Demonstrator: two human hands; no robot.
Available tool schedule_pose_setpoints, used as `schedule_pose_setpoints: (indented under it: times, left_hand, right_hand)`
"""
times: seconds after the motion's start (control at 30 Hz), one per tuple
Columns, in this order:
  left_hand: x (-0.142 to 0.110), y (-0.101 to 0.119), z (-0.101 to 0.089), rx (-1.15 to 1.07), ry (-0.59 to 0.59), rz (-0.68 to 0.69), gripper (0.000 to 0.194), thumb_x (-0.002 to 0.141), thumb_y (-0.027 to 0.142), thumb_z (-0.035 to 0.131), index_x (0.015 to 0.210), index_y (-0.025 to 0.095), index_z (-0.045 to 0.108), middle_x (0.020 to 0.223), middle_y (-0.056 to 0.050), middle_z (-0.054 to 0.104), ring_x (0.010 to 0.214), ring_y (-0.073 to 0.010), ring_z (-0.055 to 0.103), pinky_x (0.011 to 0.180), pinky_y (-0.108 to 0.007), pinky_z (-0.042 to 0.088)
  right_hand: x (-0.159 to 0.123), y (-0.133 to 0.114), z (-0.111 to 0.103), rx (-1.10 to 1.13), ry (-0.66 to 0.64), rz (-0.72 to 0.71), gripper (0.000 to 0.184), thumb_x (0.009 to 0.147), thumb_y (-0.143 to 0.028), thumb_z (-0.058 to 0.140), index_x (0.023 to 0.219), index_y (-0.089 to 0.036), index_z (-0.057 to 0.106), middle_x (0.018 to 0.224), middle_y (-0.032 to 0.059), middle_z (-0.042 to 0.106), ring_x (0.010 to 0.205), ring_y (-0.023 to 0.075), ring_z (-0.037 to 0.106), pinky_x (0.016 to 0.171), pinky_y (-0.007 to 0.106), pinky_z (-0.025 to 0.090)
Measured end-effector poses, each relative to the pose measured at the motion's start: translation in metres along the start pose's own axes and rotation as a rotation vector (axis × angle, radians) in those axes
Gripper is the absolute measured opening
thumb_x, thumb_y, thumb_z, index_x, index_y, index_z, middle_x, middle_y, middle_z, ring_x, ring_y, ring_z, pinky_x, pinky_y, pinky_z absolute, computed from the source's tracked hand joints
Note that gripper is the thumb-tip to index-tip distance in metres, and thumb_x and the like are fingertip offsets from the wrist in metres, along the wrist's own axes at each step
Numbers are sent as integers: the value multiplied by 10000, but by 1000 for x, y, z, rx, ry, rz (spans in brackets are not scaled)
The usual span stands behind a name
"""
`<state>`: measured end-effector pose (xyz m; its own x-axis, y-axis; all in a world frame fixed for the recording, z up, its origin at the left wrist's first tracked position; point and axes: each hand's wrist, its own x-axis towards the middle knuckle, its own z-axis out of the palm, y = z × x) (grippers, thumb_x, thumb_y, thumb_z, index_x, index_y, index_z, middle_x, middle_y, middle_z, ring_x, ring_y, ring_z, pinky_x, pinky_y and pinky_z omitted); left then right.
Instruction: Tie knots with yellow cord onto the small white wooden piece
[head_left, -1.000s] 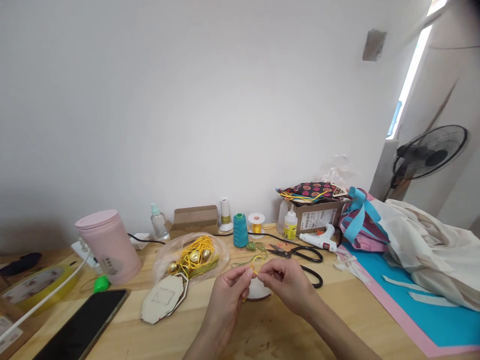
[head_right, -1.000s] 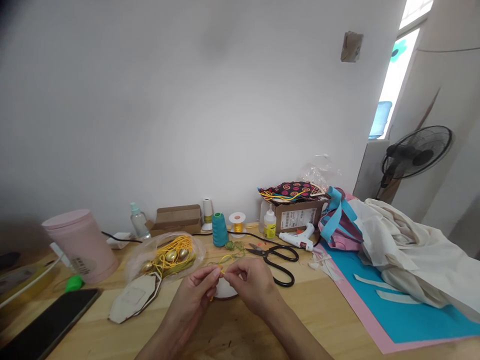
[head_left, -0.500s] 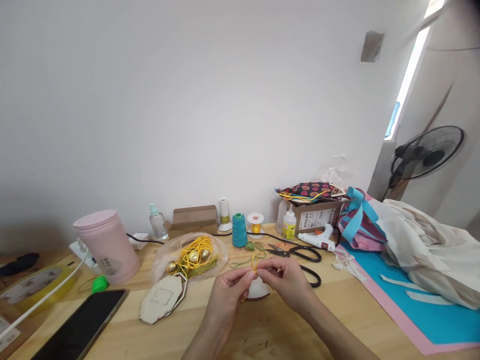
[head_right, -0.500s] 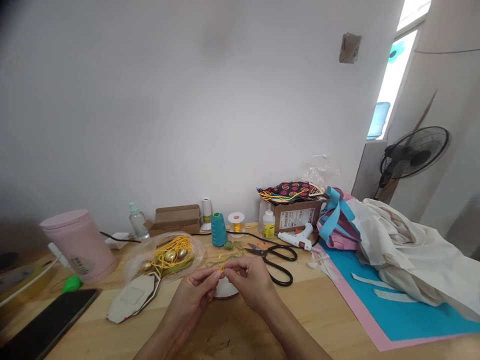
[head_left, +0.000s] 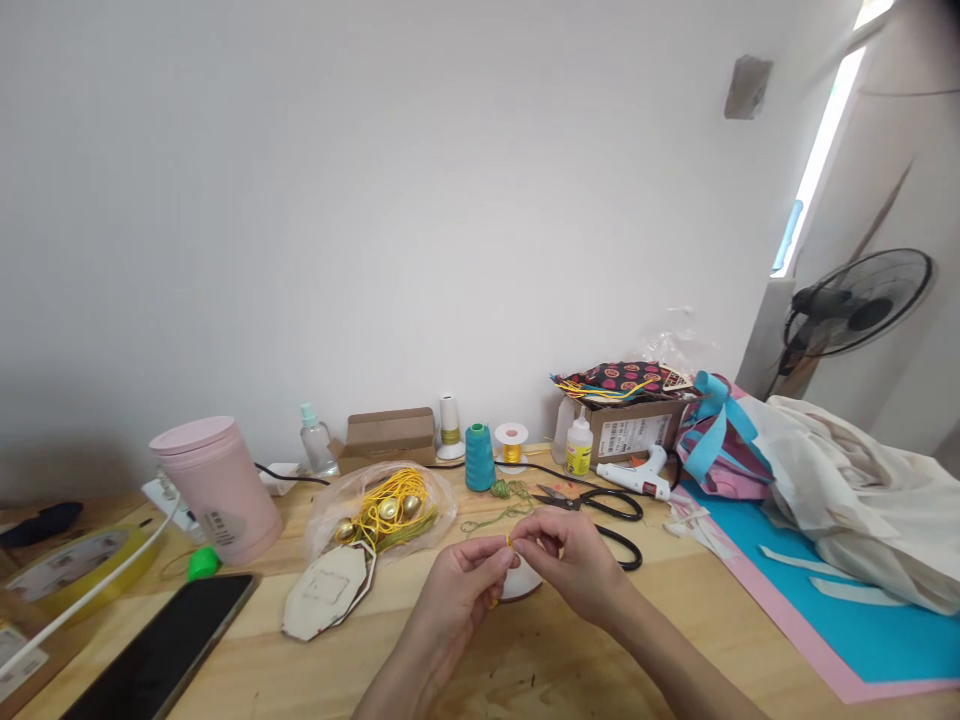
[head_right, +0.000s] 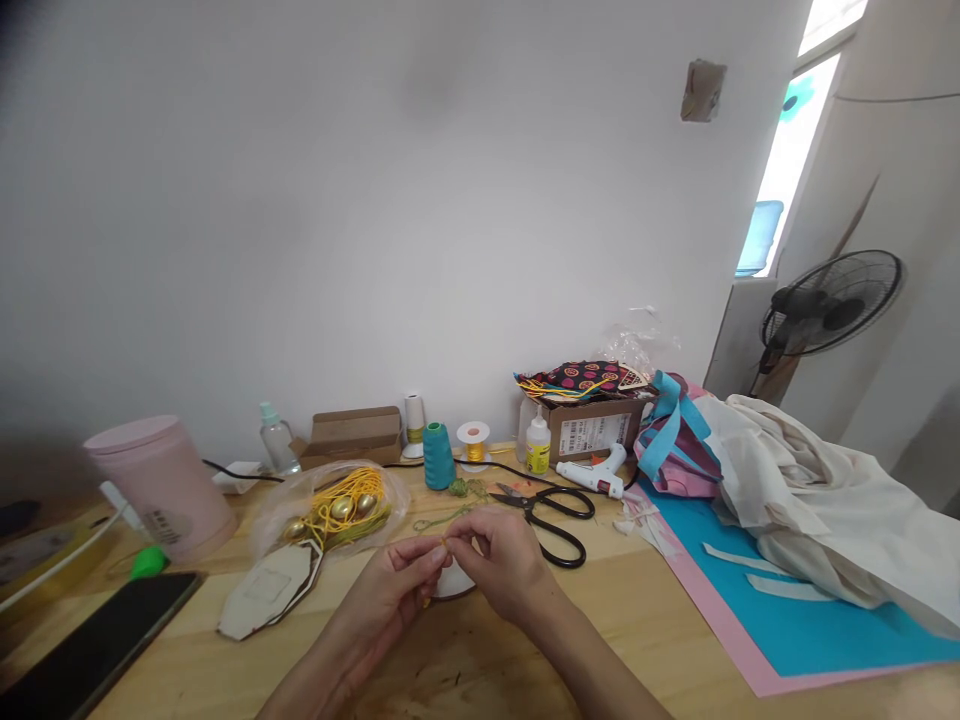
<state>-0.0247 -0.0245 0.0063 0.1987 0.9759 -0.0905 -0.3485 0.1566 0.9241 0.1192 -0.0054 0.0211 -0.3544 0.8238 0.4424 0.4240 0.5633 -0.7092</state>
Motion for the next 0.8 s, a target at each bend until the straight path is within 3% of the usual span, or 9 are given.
schedule_pose_setpoints:
  times: [0.17, 0.33, 0.47, 0.57, 0.7, 0.8]
  left_hand:
    - [-2, 2, 1, -4, 13, -13, 131, 580, 242, 678, 631, 121, 673, 528, 9, 552, 427, -35, 354, 427, -168, 263]
    - [1, 4, 0, -70, 134, 34, 159, 529, 243, 709, 638, 132, 675, 552, -2, 596, 432, -32, 389, 447, -158, 308]
    - [2, 4, 0, 40, 169, 84, 164, 554, 259, 691, 678, 151, 680, 533, 11, 600, 411, -34, 380, 413, -156, 286]
    - [0, 4, 2, 200, 141, 126, 177, 592, 276, 662, 724, 162, 688, 516, 4, 611, 452, -73, 449, 442, -176, 335]
    - [0, 3, 4, 321, 94, 199, 163, 608, 275, 645, 730, 177, 694, 736, -58, 686, 717, -185, 575, 653, -259, 427]
    - [2, 2, 4, 353, 98, 227, 156, 609, 260, 643, 726, 169, 690, 785, -76, 686, 773, -206, 579, 707, -286, 429]
  right_hand:
    - [0, 0, 0, 59, -13, 34, 148, 723, -216, 492, 684, -184, 632, 577, -12, 562, 499, 87, 405, 455, 184, 298]
    - [2, -2, -2, 275, -13, 218, 170, 697, -276, 528, 721, -151, 639, 593, 4, 582, 519, 94, 450, 455, 180, 330]
    - [3, -3, -3, 351, -86, 233, 266, 718, -349, 499, 635, -141, 643, 576, 8, 584, 537, 104, 472, 464, 185, 346]
    - [2, -3, 1, 392, -71, 207, 256, 714, -355, 508, 660, -151, 653, 604, 6, 601, 551, 106, 478, 483, 188, 349]
    - [1, -1, 7, 374, 43, 236, 215, 652, -348, 579, 653, -145, 651, 572, 4, 579, 515, 102, 439, 461, 192, 324]
    - [1, 2, 9, 385, 86, 245, 209, 654, -335, 572, 617, -143, 644, 537, -2, 549, 495, 98, 415, 447, 194, 304]
